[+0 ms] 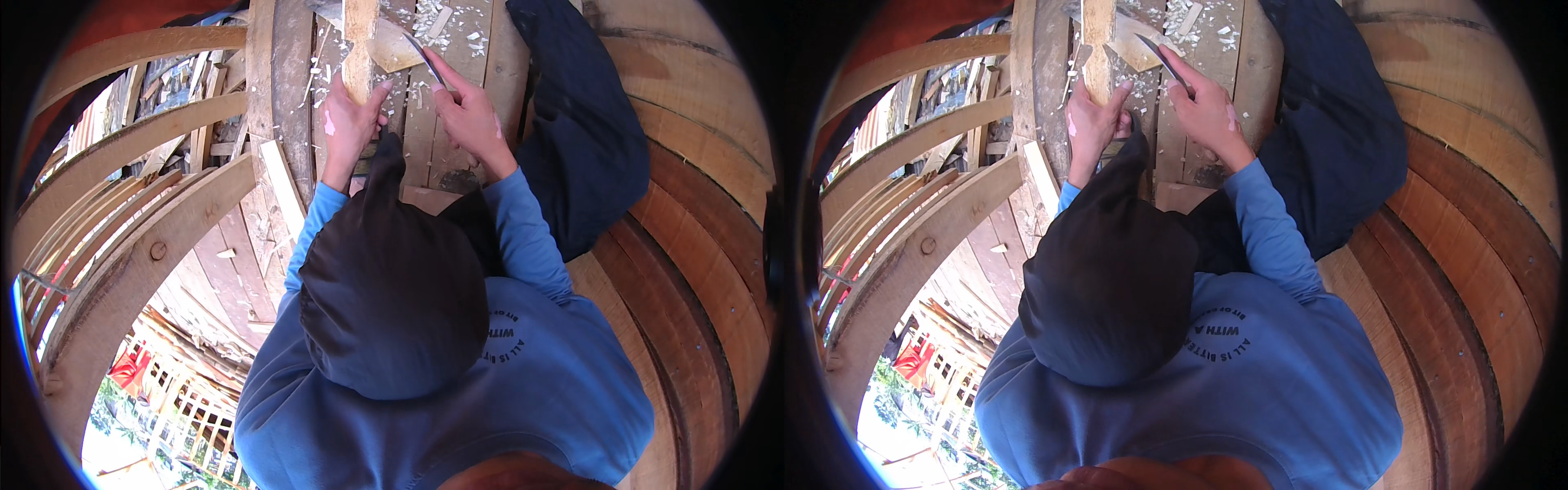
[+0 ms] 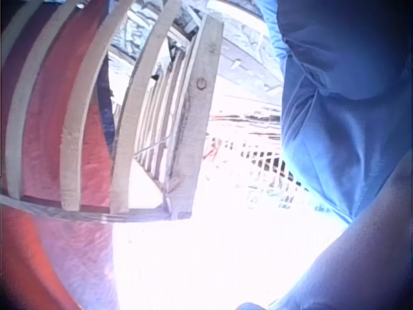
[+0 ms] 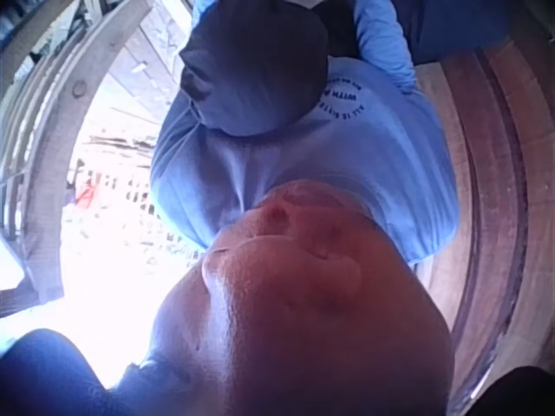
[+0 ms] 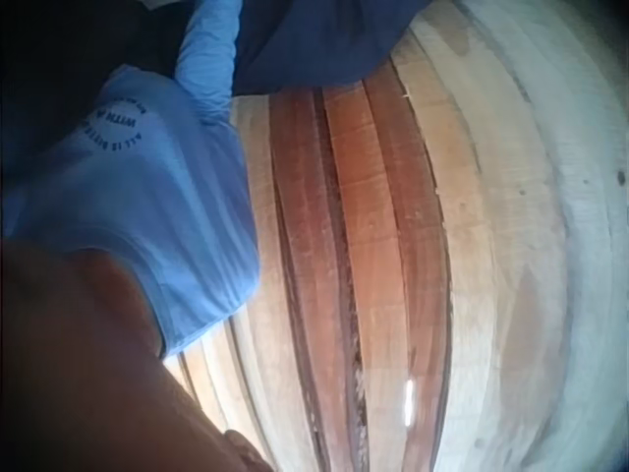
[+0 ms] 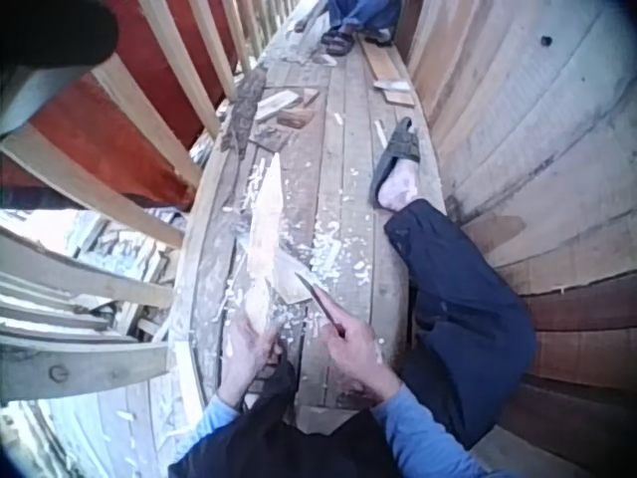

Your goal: The person carves a shaped piece of wood with a knife while sitting on a floor, using one foot to hold the wood steady.

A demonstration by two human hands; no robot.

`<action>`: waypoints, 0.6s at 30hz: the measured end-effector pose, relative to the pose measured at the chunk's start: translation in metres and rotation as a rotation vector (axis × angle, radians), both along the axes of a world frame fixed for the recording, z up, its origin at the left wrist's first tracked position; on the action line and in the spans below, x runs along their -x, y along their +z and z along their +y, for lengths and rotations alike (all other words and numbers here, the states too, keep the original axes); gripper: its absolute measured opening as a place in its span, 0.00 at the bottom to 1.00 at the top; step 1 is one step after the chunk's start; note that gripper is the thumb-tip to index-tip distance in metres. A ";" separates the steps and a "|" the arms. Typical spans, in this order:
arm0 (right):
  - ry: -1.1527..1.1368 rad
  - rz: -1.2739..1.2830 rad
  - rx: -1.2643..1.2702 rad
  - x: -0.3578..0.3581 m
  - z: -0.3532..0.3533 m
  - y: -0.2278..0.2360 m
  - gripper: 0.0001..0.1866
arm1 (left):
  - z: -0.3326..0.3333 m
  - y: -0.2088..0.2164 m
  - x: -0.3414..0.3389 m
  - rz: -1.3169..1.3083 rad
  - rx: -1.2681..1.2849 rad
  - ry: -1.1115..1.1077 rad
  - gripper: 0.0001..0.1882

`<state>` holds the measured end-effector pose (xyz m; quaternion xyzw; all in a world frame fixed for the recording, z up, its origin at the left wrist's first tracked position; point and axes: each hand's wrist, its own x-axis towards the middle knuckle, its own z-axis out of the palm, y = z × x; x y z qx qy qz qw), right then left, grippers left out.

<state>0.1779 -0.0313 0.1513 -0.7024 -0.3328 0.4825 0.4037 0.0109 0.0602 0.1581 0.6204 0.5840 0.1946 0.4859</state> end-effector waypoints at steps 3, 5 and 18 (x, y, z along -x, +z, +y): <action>-0.057 0.143 0.054 -0.003 -0.002 0.001 0.30 | 0.002 -0.010 0.010 0.019 -0.110 0.046 0.28; -0.080 0.196 0.073 -0.004 -0.002 0.003 0.31 | 0.004 -0.029 0.019 0.096 -0.219 0.066 0.28; -0.048 0.193 0.110 0.007 -0.001 0.014 0.31 | 0.004 -0.056 0.033 0.174 -0.343 0.125 0.30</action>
